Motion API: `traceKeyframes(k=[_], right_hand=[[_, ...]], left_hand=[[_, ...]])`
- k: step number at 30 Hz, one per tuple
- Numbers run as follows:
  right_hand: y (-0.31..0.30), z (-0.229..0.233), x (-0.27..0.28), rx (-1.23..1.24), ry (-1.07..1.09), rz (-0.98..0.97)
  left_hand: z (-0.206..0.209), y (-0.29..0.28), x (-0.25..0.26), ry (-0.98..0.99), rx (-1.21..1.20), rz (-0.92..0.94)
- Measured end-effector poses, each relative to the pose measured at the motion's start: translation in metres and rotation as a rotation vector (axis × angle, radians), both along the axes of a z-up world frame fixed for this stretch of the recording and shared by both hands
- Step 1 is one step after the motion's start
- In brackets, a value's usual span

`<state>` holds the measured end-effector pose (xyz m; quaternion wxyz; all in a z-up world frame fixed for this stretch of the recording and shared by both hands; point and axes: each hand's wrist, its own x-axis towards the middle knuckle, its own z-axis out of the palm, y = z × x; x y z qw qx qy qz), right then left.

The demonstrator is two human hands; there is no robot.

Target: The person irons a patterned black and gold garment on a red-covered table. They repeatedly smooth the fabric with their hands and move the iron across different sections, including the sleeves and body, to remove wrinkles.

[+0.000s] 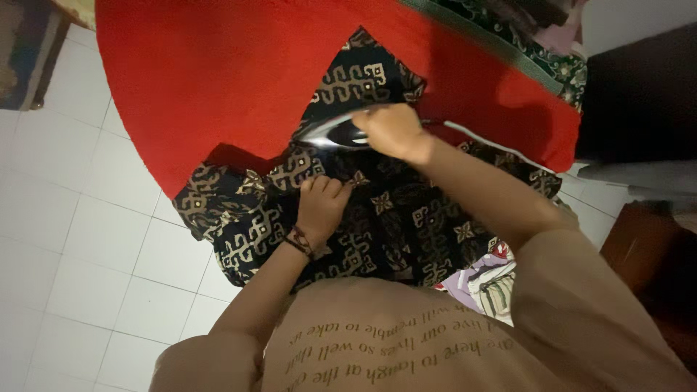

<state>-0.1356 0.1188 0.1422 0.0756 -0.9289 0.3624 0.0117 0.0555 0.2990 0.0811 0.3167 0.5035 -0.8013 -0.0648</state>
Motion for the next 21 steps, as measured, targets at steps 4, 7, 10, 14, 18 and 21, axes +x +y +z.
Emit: traceKeyframes(k=[4,7,10,14,18,21], right_hand=[[0.002,-0.018,0.05,-0.054,0.007,-0.065],[-0.007,-0.024,0.062,-0.056,-0.021,-0.024],[-0.012,-0.018,0.038,-0.038,0.011,0.019],[-0.018,-0.001,-0.035,-0.008,0.177,0.099],[-0.013,0.0,-0.077,0.029,0.169,0.037],[-0.011,-0.016,-0.075,-0.015,0.161,0.067]], left_hand=[[0.002,0.003,-0.005,-0.003,0.011,-0.029],[0.011,0.0,-0.011,0.006,-0.014,-0.02],[0.024,0.002,0.002,0.142,-0.052,0.01],[0.024,0.0,0.023,0.104,-0.18,0.219],[0.025,-0.004,0.054,0.069,-0.183,0.295],[0.042,-0.003,0.062,0.107,-0.16,0.35]])
